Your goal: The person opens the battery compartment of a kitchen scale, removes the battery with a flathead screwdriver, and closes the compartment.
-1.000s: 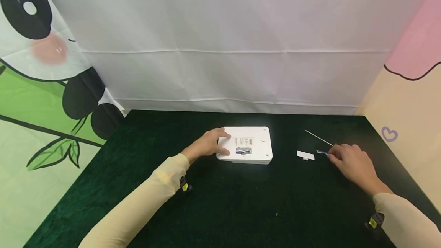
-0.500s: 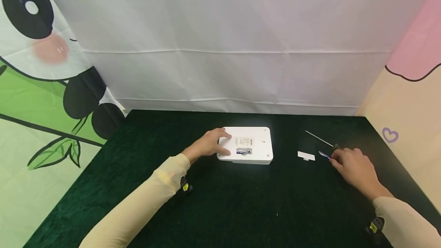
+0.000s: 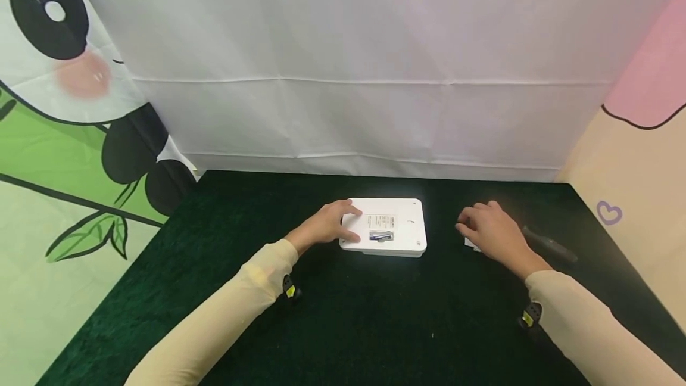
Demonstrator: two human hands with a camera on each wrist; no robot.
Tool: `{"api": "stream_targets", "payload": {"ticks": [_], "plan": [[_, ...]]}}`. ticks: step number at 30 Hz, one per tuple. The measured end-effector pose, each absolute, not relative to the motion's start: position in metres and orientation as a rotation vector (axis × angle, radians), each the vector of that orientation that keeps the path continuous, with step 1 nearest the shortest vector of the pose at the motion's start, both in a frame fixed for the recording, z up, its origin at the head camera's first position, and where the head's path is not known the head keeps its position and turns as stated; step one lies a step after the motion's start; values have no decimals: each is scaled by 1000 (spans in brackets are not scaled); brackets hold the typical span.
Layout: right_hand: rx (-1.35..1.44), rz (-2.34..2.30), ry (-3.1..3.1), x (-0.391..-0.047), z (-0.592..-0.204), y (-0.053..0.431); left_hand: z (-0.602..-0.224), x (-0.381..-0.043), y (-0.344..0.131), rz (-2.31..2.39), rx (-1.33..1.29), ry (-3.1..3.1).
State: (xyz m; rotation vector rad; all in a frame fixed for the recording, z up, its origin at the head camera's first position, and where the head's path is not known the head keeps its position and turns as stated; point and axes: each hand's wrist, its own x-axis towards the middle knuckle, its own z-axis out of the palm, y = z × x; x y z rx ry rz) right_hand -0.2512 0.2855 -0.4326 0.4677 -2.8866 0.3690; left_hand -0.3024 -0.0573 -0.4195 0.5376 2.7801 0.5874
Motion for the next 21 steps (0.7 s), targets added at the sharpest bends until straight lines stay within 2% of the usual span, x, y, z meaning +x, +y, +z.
{"api": "stream_targets", "payload": {"ticks": [10,21], "plan": [[766,412,-2876,-269,-425,200,-419,-302,-57,543,536,2789],[938,441,-2871,-273,-432,172,-415,-301,-59,543,536,2780]]}}
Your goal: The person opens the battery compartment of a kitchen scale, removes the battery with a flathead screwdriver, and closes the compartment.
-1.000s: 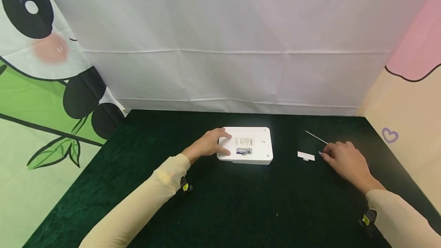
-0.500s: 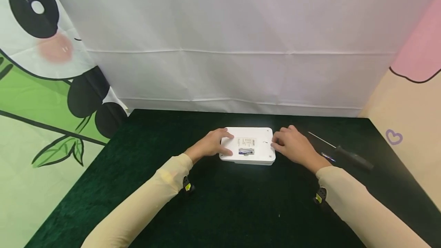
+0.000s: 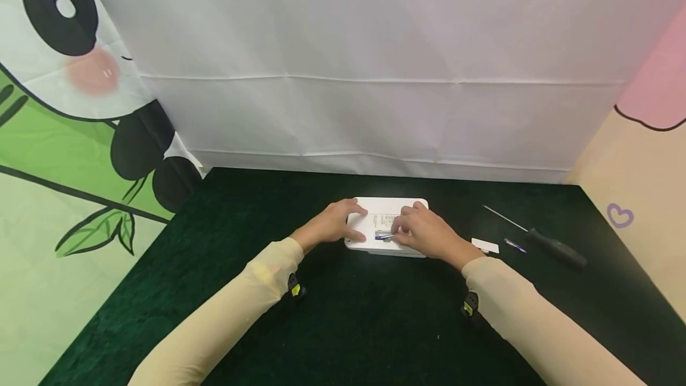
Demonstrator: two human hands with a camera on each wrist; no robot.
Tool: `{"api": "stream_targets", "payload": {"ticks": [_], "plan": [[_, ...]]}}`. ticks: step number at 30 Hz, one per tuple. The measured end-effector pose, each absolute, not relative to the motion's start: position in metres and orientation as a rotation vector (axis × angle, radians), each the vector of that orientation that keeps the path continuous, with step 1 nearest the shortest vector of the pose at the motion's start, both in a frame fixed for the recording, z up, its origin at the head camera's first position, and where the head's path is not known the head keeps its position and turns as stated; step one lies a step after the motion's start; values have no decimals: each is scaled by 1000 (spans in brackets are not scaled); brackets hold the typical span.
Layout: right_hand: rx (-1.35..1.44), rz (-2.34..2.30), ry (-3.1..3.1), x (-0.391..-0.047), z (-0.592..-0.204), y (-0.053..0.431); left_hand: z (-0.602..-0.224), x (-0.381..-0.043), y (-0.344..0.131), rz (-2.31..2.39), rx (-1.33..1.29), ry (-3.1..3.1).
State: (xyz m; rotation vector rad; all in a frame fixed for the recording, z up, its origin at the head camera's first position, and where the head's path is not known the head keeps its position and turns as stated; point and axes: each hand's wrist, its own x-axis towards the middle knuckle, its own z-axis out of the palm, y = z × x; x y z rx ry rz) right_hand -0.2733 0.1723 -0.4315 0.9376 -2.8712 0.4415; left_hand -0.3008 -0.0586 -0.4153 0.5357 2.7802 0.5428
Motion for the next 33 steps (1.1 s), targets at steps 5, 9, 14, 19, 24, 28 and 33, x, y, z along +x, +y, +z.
{"api": "stream_targets", "payload": {"ticks": [5,9,14,19,24,28,33], "plan": [[993,424,-2835,-273,-431,170,-415,-301,-58,534,534,2777],[1045,377,-2782,-273,-434,170,-416,-302,-58,534,526,2776],[1055,344,-2737,-271,-438,171,-416,-302,-57,534,515,2781],[1042,360,-2718,-270,-442,172,-417,-302,-56,530,505,2783],[1020,380,-2711,-269,-446,173,-417,-301,-56,522,500,2783],[1004,403,-2695,-270,-450,174,-416,-300,-56,524,493,2780],[992,440,-2677,-269,-454,175,-416,-301,-55,518,496,2784]]}}
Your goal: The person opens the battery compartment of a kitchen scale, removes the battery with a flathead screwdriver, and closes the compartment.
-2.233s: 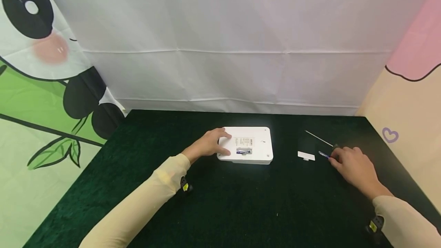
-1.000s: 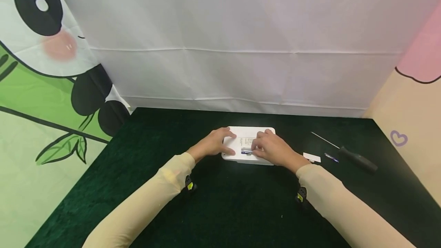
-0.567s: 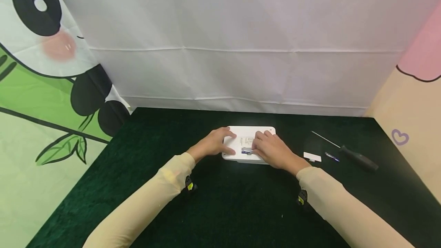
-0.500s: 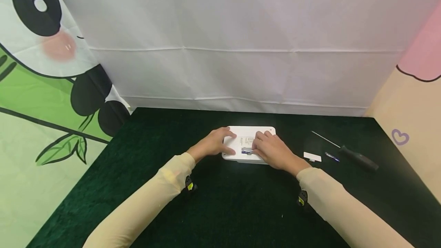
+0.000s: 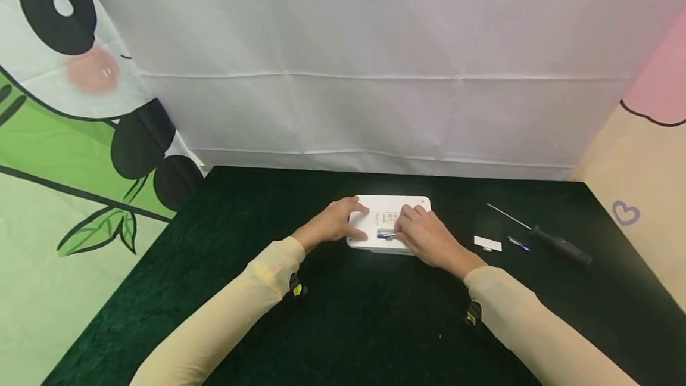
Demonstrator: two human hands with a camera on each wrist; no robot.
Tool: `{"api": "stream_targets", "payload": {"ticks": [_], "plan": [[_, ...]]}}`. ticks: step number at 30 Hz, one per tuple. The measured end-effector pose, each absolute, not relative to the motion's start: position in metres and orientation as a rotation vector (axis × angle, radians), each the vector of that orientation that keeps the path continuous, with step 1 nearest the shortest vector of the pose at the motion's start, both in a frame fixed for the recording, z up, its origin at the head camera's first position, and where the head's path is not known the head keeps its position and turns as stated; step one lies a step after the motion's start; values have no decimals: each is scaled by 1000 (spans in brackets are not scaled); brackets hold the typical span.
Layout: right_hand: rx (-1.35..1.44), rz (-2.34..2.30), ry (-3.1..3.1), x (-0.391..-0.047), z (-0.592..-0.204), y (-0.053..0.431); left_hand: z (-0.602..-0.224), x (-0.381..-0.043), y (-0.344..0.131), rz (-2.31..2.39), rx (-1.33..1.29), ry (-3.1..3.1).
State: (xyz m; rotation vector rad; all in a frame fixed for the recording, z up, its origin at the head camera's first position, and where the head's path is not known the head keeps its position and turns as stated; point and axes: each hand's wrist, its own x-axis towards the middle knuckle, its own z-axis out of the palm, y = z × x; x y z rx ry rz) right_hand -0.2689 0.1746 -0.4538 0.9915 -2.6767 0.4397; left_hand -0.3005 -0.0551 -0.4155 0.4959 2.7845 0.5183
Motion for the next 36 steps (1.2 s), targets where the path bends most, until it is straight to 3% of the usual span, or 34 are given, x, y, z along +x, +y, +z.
{"api": "stream_targets", "payload": {"ticks": [14,21,36], "plan": [[979,518,-2649,-271,-456,176,-415,-301,-55,511,500,2781],[847,539,-2685,-270,-452,183,-414,-301,-55,511,505,2781],[535,424,-2619,-232,-457,320,-417,-302,-57,566,517,2770]]}}
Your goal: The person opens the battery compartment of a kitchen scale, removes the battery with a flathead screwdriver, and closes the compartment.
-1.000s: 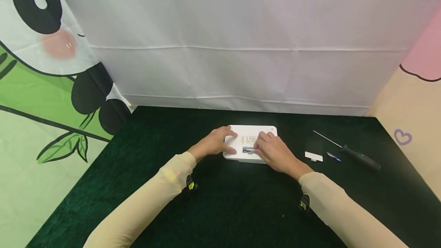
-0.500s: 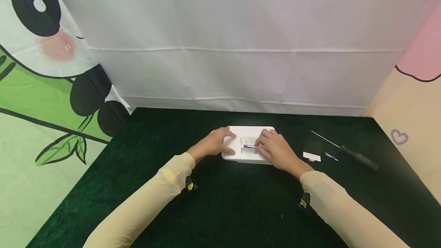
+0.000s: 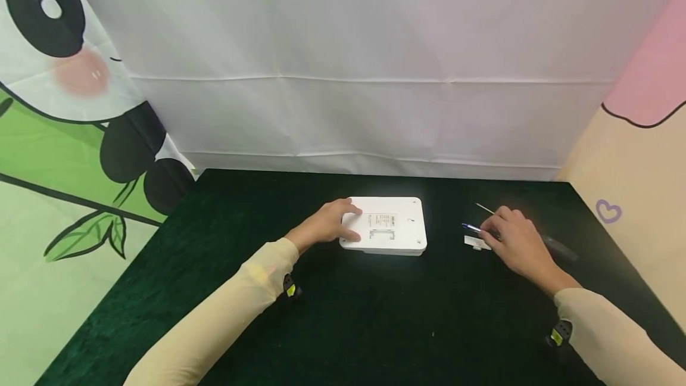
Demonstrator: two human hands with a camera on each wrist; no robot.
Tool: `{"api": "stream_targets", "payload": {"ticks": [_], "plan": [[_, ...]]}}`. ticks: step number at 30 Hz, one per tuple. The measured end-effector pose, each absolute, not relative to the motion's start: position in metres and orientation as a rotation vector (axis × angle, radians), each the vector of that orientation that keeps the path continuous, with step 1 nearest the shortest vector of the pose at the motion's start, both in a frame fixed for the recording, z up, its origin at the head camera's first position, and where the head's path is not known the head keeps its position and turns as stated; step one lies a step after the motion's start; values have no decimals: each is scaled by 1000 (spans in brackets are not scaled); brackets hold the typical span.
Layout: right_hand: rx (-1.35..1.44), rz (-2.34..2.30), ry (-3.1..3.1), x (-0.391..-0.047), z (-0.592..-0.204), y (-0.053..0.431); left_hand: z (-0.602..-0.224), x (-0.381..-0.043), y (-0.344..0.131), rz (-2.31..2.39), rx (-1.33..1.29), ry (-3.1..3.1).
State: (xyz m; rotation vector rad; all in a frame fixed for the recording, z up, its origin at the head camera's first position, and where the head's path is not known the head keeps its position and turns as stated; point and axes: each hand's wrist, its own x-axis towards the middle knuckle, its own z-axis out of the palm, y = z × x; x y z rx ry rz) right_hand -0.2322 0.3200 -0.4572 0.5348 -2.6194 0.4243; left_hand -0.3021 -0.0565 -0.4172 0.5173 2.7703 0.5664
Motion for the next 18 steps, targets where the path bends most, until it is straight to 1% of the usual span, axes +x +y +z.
{"api": "stream_targets", "payload": {"ticks": [4,8,18], "plan": [[511,395,-2619,-221,-466,348,-417,-302,-58,563,517,2771],[507,367,-2624,-214,-476,364,-416,-302,-57,567,513,2766],[496,356,-2645,-212,-487,372,-416,-302,-56,576,510,2759]]}}
